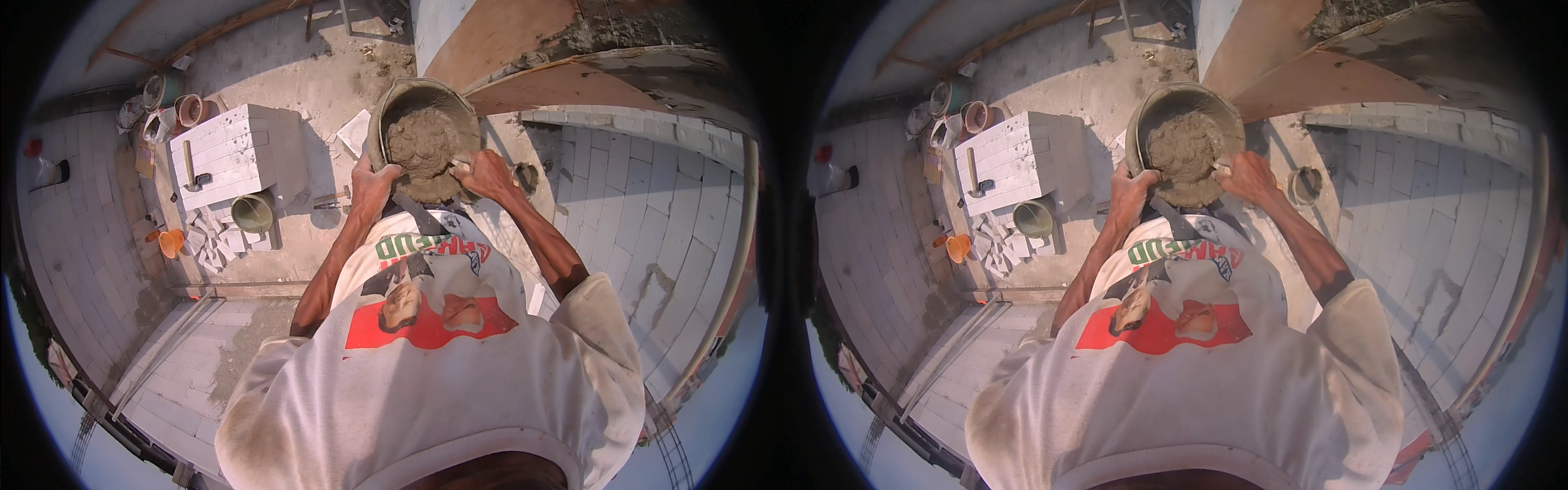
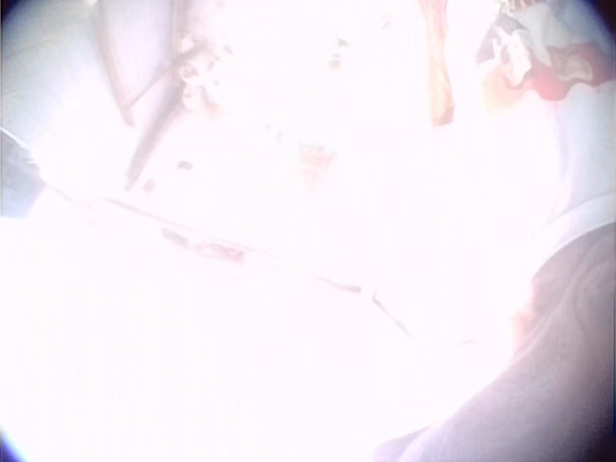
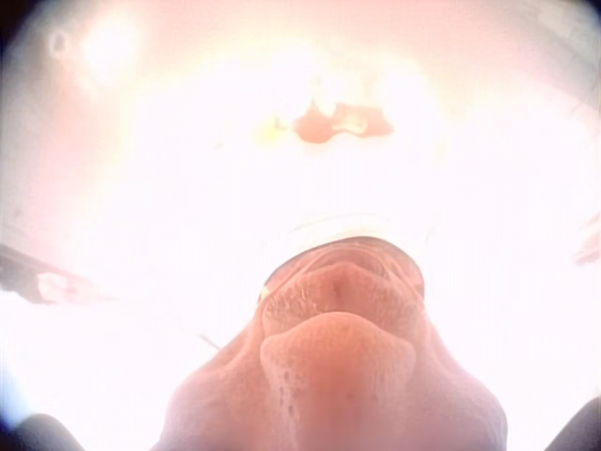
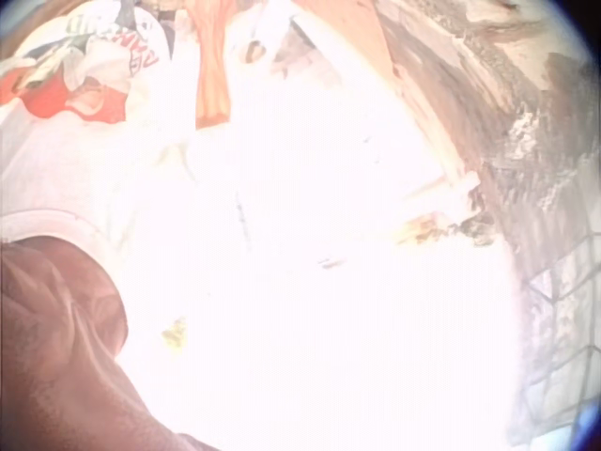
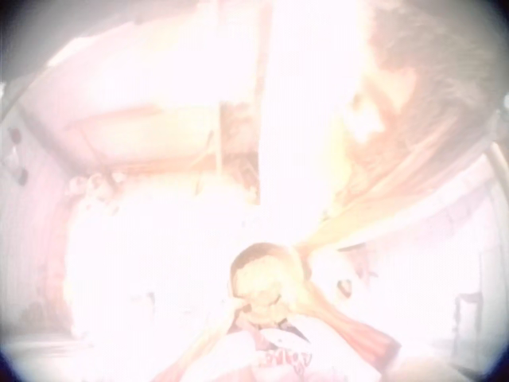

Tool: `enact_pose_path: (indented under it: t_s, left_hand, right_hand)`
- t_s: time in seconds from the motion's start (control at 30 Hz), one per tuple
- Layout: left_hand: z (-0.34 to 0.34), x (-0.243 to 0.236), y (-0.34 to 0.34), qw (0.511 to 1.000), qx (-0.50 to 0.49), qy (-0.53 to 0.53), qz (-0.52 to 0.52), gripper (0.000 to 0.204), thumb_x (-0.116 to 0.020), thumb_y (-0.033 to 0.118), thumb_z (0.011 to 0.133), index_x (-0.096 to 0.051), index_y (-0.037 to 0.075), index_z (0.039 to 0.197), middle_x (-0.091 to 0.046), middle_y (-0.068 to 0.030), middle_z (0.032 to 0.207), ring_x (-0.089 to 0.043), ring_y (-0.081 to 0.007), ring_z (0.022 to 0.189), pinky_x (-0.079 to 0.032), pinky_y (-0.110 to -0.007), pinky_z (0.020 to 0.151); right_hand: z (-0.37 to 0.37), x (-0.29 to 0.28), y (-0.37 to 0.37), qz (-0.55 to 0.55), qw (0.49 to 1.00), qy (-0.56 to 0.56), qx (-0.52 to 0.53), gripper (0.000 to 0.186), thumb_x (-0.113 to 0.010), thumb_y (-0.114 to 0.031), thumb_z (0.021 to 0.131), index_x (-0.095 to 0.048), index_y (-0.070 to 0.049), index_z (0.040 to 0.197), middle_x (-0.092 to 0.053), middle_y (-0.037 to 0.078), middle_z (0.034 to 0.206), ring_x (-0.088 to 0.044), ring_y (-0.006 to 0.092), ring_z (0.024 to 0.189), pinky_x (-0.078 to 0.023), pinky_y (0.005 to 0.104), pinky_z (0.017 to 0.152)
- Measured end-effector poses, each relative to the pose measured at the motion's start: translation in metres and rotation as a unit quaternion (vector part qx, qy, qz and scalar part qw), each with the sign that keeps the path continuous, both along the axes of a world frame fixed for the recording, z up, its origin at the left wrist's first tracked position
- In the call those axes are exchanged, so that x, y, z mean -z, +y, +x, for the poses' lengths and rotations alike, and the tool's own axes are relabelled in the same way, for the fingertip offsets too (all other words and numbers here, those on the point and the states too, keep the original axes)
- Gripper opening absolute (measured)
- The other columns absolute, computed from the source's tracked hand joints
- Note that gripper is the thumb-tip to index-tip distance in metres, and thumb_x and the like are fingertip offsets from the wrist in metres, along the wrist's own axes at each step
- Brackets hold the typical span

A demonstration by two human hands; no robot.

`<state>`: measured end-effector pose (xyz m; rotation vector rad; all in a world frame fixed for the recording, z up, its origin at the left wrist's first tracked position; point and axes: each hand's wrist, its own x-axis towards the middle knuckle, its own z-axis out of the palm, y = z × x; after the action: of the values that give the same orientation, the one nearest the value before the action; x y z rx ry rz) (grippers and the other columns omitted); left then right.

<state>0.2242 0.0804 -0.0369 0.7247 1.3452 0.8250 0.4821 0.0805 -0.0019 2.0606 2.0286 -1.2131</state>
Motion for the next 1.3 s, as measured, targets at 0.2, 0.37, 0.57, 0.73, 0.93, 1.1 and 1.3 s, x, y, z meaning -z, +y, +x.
enact_pose_path:
  t_s: [0.2, 0.37, 0.57, 0.73, 0.93, 1.1, 1.3]
  left_hand:
    - [0.0, 0.0, 0.003, 0.998, -0.023, -0.044, -0.03, 0.045, -0.066, -0.001, 0.081, -0.062, -0.005, 0.126, -0.072, -0.0109, 0.108, -0.069, -0.0188, 0.088, -0.059, -0.031, 0.079]
    - [-0.009, 0.015, 0.002, 0.996, -0.049, -0.063, -0.027, 0.04, -0.065, -0.001, 0.082, -0.061, -0.004, 0.122, -0.071, -0.0105, 0.105, -0.07, -0.02, 0.085, -0.062, -0.035, 0.073]
    - [-0.004, 0.019, 0.006, 0.992, -0.081, -0.099, -0.021, 0.039, -0.063, 0.0, 0.081, -0.063, -0.003, 0.12, -0.071, -0.0109, 0.1, -0.071, -0.0209, 0.076, -0.063, -0.035, 0.066]
    - [-0.002, 0.011, 0.007, 0.997, -0.05, -0.046, -0.04, 0.046, -0.065, 0.002, 0.078, -0.062, -0.004, 0.124, -0.069, -0.009, 0.103, -0.068, -0.0195, 0.084, -0.057, -0.033, 0.076]
    - [-0.005, -0.012, 0.006, 0.994, -0.059, -0.075, -0.047, 0.045, -0.065, 0.0, 0.078, -0.06, -0.004, 0.123, -0.069, -0.0103, 0.106, -0.068, -0.0208, 0.084, -0.058, -0.035, 0.074]
    - [0.002, -0.013, 0.007, 0.998, -0.03, -0.043, -0.045, 0.043, -0.064, 0.001, 0.077, -0.063, 0.001, 0.12, -0.068, -0.008, 0.095, -0.066, -0.0203, 0.076, -0.059, -0.037, 0.064]
    - [-0.007, -0.009, 0.008, 0.998, 0.01, -0.031, -0.051, 0.049, -0.066, -0.001, 0.077, -0.061, -0.002, 0.126, -0.07, -0.0101, 0.102, -0.068, -0.0211, 0.084, -0.058, -0.036, 0.072]
  right_hand:
    - [0.007, -0.019, -0.01, -0.026, 0.999, 0.014, 0.041, 0.039, -0.075, -0.03, 0.085, -0.077, -0.007, 0.117, -0.073, 0.029, 0.098, -0.071, 0.0443, 0.099, -0.054, 0.0499, 0.092]
    - [0.012, -0.079, -0.017, 0.004, 0.999, -0.017, 0.051, 0.04, -0.073, -0.031, 0.087, -0.076, -0.004, 0.117, -0.073, 0.03, 0.099, -0.071, 0.0442, 0.101, -0.054, 0.0488, 0.094]
    - [0.015, -0.214, -0.016, 0.024, 0.997, 0.032, 0.068, 0.038, -0.074, -0.031, 0.089, -0.076, 0.0, 0.11, -0.073, 0.026, 0.087, -0.072, 0.0368, 0.081, -0.054, 0.0451, 0.076]
    - [0.024, -0.351, -0.015, 0.149, 0.982, 0.109, 0.028, 0.028, -0.077, -0.024, 0.094, -0.072, 0.003, 0.098, -0.061, 0.007, 0.068, -0.059, 0.0117, 0.065, -0.045, 0.0323, 0.057]
    - [0.033, -0.487, 0.011, 0.066, 0.95, 0.29, 0.097, 0.029, -0.071, -0.027, 0.098, -0.072, 0.002, 0.103, -0.064, 0.007, 0.074, -0.064, 0.0094, 0.061, -0.052, 0.0242, 0.056]
    - [0.08, -0.511, 0.03, 0.172, 0.898, 0.337, 0.224, 0.031, -0.06, -0.027, 0.105, -0.065, 0.004, 0.102, -0.061, 0.007, 0.066, -0.056, 0.0082, 0.044, -0.051, 0.021, 0.039]
    - [0.096, -0.512, 0.044, 0.26, 0.885, 0.345, 0.172, 0.034, -0.05, -0.033, 0.111, -0.06, 0.0, 0.108, -0.06, 0.005, 0.07, -0.053, 0.0044, 0.042, -0.05, 0.0166, 0.036]
